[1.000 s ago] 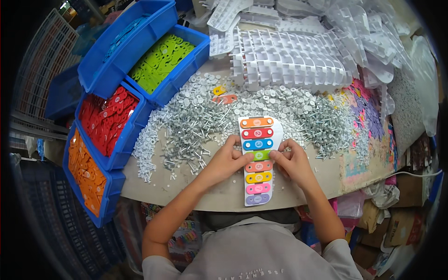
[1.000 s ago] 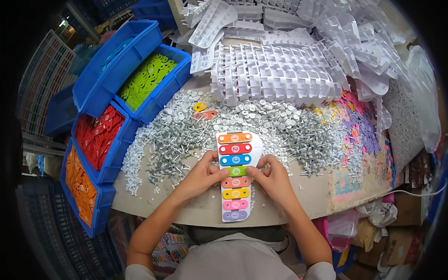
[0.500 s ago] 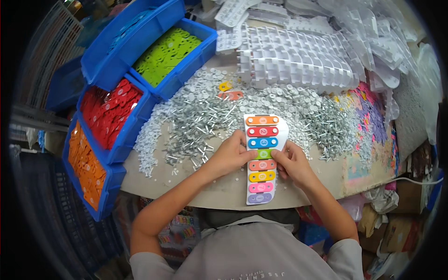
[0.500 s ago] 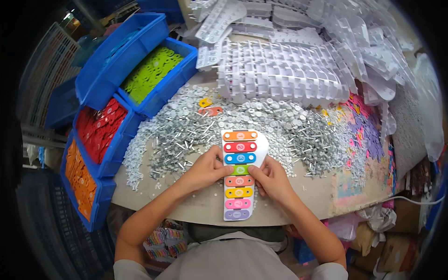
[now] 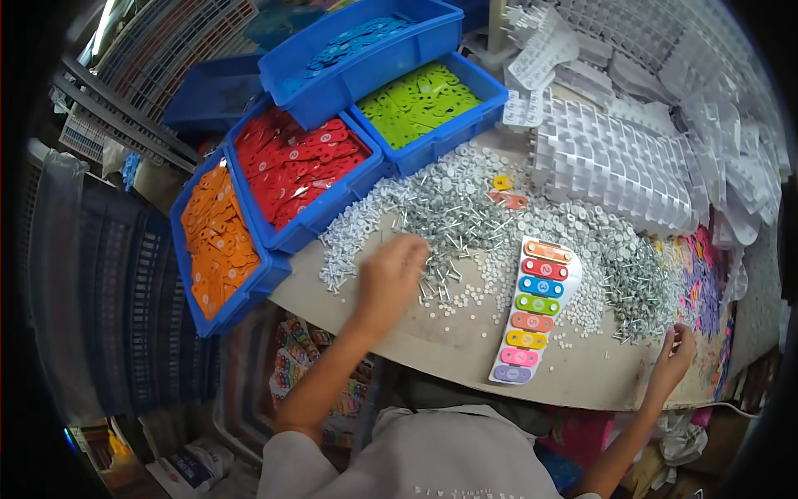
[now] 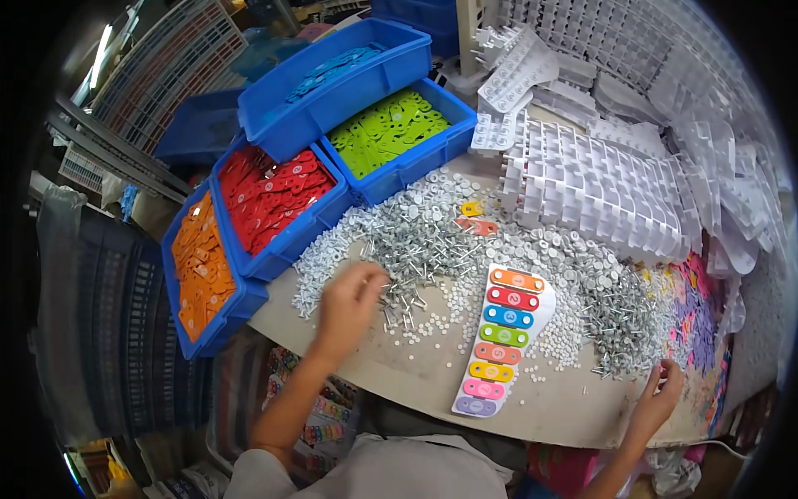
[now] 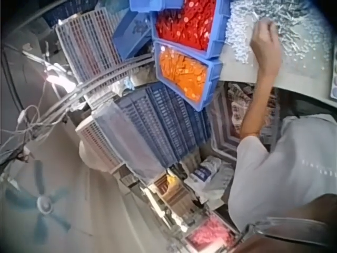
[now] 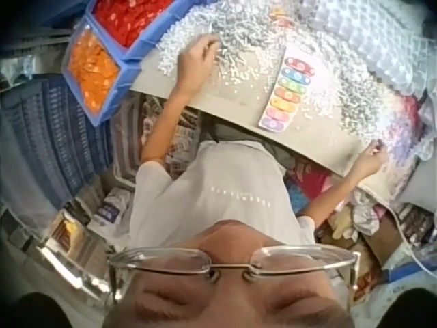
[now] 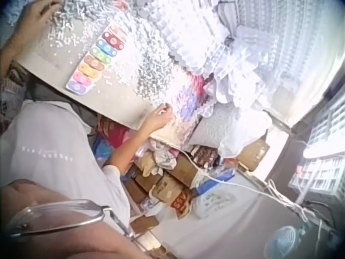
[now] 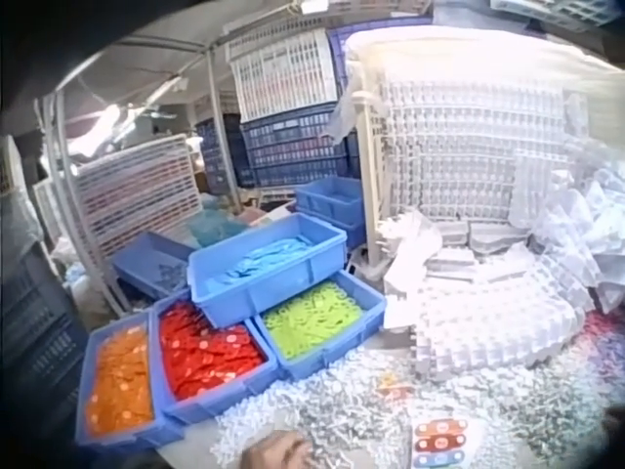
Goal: Assembling small plastic components into a white template on a workbench.
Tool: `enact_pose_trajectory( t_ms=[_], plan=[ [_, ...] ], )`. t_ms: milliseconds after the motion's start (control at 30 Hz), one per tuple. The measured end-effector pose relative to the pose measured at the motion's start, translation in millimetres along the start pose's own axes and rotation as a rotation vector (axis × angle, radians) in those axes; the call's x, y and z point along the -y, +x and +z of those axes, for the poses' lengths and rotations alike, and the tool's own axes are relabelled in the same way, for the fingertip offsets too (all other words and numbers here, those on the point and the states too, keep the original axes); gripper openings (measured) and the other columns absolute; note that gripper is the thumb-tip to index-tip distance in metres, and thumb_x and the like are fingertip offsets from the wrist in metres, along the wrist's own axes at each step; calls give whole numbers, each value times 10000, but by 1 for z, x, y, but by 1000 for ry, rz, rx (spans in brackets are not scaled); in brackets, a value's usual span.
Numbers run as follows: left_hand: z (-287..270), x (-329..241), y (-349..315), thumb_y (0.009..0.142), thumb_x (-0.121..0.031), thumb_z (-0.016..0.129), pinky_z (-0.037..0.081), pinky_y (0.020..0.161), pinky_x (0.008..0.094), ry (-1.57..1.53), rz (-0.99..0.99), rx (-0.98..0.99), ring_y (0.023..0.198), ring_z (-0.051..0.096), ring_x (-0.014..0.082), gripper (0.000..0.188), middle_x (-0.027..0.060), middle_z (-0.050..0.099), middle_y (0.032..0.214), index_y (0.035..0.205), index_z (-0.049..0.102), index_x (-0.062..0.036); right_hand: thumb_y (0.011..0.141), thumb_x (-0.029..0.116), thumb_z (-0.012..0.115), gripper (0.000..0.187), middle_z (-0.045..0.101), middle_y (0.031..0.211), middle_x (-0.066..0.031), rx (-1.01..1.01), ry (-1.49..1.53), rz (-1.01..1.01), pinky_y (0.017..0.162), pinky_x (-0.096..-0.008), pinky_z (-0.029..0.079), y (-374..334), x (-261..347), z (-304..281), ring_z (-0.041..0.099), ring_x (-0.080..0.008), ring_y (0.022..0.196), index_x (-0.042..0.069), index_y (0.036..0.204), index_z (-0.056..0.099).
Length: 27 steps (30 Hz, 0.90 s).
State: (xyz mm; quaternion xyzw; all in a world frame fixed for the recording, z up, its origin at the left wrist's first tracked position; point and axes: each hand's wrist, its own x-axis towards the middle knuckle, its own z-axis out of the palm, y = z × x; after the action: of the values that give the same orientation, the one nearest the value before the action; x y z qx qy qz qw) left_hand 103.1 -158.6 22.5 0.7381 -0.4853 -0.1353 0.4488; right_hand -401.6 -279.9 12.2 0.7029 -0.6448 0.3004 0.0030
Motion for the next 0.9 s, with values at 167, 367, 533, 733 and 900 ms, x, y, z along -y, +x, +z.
enact_pose_trajectory(
  t_ms=[167,367,533,733,900],
  plan=[
    [-45,58,26,915,-74,690,519,724,364,386,122,-142,814,657,277,79,110,668,910,973,706,-22,986,61,591,238,601,1025,-150,18,-312,-143,827,-382,473,-20,-44,5,573,-280,900,-5,1214,606],
    [-46,72,30,850,-72,740,506,795,405,544,142,-70,917,639,303,83,81,656,917,927,725,-44,993,36,587,227,637,1039,-150,30,-176,58,796,-366,485,-25,-56,20,577,-273,842,-6,1216,610],
    [-42,66,32,832,-75,749,503,772,390,622,215,-113,874,621,283,73,71,635,878,894,726,-45,1015,102,573,216,645,1052,-178,66,-131,169,829,-406,489,-18,-47,19,614,-333,929,-19,1189,616],
    [-7,39,36,880,-93,737,508,677,308,12,-73,91,760,664,155,93,77,693,820,928,706,-19,1027,129,552,157,642,1031,-188,-36,-236,78,862,-436,474,-19,-50,35,604,-371,954,-18,1052,601],
    [43,-12,53,903,-157,721,530,641,306,-63,-56,221,699,696,162,141,82,713,771,978,704,-39,1027,127,549,150,642,1023,-188,-47,-206,120,874,-437,469,-23,-54,32,600,-373,972,-15,1031,598]
  ],
)
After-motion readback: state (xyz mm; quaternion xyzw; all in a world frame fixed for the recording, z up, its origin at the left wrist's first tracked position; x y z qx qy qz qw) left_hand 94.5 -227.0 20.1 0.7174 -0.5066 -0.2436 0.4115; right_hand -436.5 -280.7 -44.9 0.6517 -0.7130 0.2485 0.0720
